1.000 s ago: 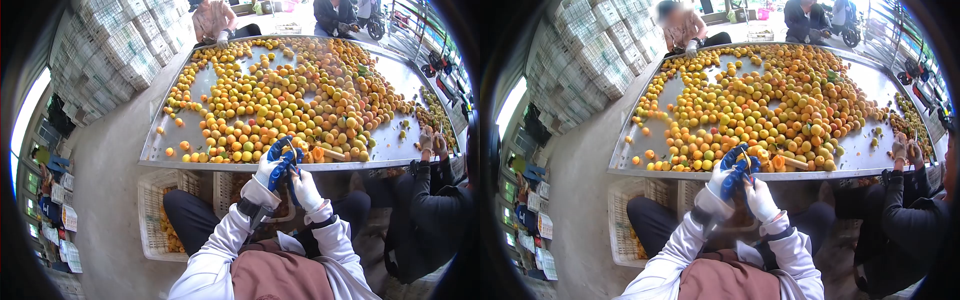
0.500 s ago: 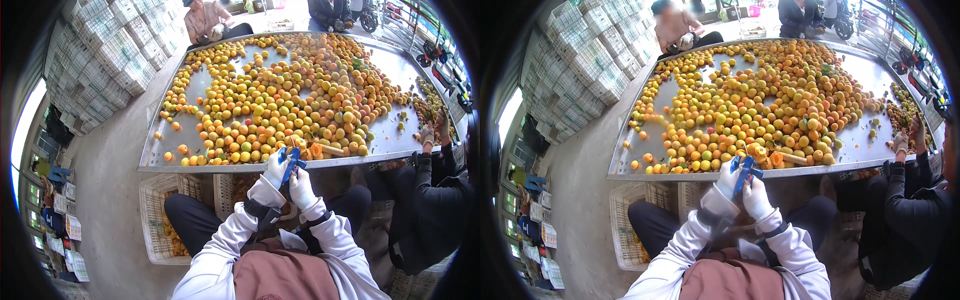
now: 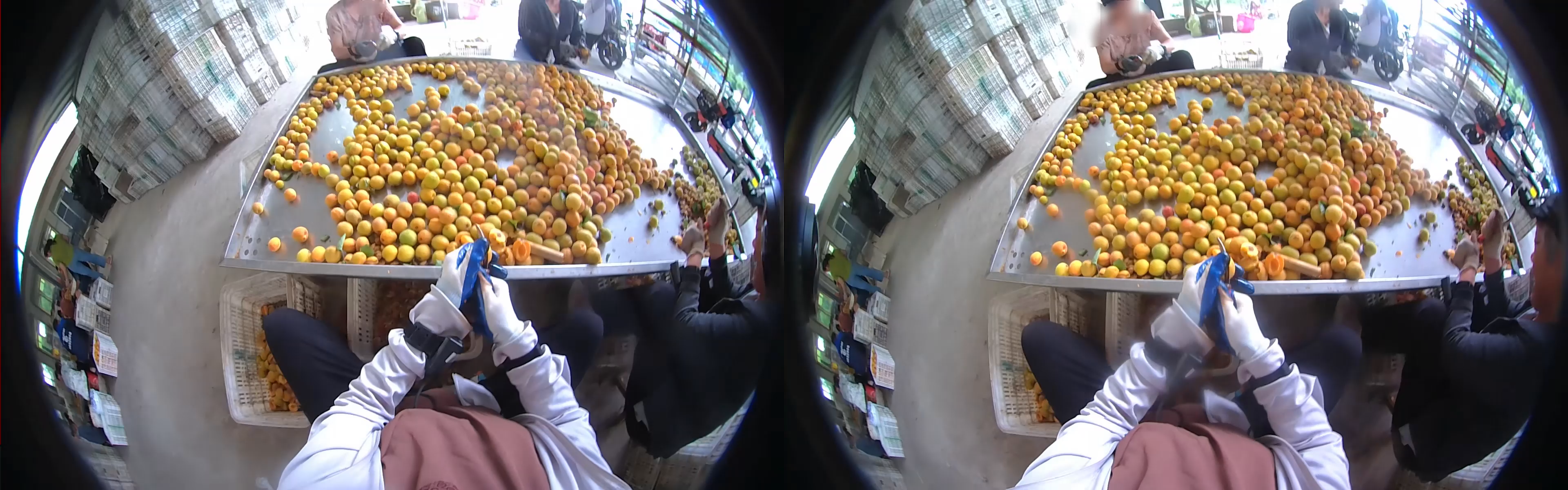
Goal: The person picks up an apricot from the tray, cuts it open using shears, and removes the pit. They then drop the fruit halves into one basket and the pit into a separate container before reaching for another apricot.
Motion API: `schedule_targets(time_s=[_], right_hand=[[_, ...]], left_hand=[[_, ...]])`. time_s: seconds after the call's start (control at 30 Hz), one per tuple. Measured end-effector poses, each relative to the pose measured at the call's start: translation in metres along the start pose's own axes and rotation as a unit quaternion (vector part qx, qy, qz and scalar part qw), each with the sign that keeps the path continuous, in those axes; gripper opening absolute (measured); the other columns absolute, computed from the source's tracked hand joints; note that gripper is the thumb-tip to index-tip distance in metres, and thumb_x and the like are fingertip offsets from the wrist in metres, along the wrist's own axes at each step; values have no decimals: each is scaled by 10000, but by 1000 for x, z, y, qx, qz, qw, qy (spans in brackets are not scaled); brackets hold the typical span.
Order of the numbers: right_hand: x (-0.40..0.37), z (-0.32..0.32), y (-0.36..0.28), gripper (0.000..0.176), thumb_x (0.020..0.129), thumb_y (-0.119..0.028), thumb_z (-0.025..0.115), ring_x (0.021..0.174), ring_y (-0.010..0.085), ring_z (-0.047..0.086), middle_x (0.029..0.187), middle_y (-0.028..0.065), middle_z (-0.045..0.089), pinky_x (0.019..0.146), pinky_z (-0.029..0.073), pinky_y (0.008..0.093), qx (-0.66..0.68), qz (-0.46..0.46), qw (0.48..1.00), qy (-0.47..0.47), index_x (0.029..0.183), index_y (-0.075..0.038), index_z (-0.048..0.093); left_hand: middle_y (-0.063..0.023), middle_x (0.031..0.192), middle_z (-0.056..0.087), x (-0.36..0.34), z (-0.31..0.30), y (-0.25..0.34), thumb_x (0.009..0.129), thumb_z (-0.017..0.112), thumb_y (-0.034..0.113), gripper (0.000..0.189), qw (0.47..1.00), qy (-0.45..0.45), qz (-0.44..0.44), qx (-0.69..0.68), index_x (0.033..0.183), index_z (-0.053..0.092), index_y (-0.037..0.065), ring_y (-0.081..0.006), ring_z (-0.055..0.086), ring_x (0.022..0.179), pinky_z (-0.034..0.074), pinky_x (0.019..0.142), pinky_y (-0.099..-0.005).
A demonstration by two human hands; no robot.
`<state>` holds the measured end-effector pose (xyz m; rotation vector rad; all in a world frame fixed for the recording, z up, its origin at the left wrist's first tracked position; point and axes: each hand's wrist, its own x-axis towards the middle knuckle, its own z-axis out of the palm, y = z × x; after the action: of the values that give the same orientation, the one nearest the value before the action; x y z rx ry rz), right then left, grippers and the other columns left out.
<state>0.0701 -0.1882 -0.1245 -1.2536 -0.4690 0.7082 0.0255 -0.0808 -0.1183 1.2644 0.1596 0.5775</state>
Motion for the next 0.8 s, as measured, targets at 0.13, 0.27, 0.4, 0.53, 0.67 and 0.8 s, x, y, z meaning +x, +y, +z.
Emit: schedule_targets(time_s=[0.13, 0.27, 0.4, 0.53, 0.67, 0.8], right_hand=[[-3, 1, -17, 303, 1062, -205, 466, 716, 42, 523, 816, -25, 627, 614, 439, 230, -40, 3, 999, 10, 989, 19, 656], [-2, -9, -12, 299, 1075, -229, 430, 614, 55, 536, 792, -28, 618, 536, 432, 208, -35, 45, 998, -11, 1055, -30, 652], [-1, -2, -13, 261, 1049, -155, 474, 702, 75, 568, 799, 4, 655, 611, 456, 256, -70, -8, 997, 6, 1041, 29, 659], [-2, 5, -7, 233, 1020, -126, 509, 784, 205, 669, 856, 160, 706, 724, 515, 352, -230, -86, 966, 86, 1094, 39, 656], [-6, 8, -14, 233, 1023, -87, 450, 759, 138, 591, 859, 74, 679, 705, 487, 308, -226, -90, 964, 102, 1054, 41, 641], [-6, 2, -5, 227, 1034, -145, 490, 734, 135, 591, 811, 51, 650, 675, 479, 289, -156, -95, 978, 97, 1029, 20, 646]], left_hand=[[-140, 1146, 665, 7, -4, 17, 1043, 522, 212, 353, 996, -21, -58, -66, 1316, 519, -12, -201, 674, 927, 543, 824, -311], [-117, 1124, 682, 8, -15, 19, 1031, 559, 253, 418, 987, -54, -128, -85, 1348, 529, -19, -166, 670, 943, 546, 816, -275], [-109, 1077, 684, 6, -1, 35, 1005, 615, 242, 396, 980, -24, -114, -159, 1304, 548, -9, -187, 699, 924, 579, 799, -294], [-121, 942, 701, 3, 19, 42, 1031, 542, 274, 279, 964, 55, -171, -196, 1140, 620, 29, -168, 662, 778, 543, 697, -291], [-121, 899, 704, 16, 14, 17, 1040, 519, 303, 307, 965, 21, -183, -186, 1121, 627, 28, -186, 671, 751, 546, 680, -297], [-76, 860, 673, 28, 13, 11, 1012, 587, 238, 232, 985, -2, -155, -75, 1053, 618, 12, -154, 652, 714, 528, 631, -269]])
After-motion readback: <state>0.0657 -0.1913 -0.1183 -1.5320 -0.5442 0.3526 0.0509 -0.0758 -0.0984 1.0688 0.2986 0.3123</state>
